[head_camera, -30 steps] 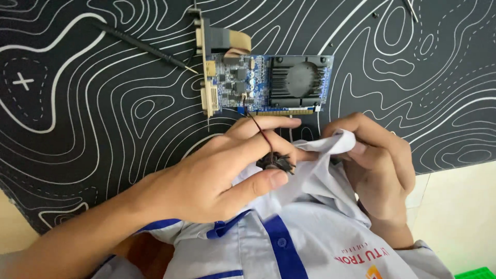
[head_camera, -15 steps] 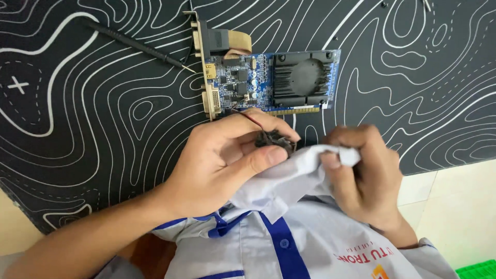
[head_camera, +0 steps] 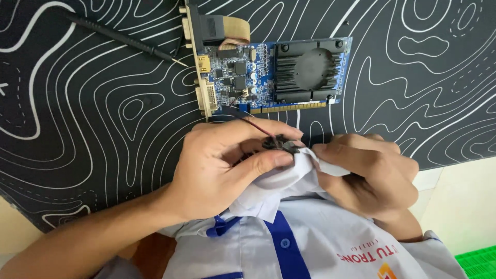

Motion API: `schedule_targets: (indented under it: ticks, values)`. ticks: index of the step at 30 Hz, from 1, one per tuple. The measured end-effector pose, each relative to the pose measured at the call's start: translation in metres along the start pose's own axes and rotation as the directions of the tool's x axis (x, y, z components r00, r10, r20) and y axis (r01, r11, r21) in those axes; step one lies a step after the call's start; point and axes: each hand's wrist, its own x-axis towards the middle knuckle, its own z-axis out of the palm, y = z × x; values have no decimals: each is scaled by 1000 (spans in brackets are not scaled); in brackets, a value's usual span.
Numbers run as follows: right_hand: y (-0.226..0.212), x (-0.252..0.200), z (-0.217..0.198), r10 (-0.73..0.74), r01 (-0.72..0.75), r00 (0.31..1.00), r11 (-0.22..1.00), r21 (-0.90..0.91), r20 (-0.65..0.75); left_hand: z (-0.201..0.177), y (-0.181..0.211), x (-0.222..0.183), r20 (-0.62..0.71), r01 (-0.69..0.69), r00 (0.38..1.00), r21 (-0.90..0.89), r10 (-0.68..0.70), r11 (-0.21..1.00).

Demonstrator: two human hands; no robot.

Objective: Cleaning a small computer cooling fan using a cloth

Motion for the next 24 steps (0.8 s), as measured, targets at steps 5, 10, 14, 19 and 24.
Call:
schedule_targets:
  ticks: [5,10,14,19,24]
  values:
    - [9,0,-5,-86,86,995,996,6,41,-5,-1,4,67,-122,992,262,108,957]
    - [9,-2,-20,-39,38,996,999,22,81,-4,-4,2,64,-96,994,210,84,973]
    - [6,0,-28,-40,36,993,999,37,107,0,-7,0,26,-66,998,142,63,988]
    - [14,11,-18,-114,116,990,993,-28,85,-5,-6,2,72,-141,989,263,126,954]
    - [24,6,-20,-152,151,985,988,18,86,-6,-6,3,74,-156,987,254,142,954]
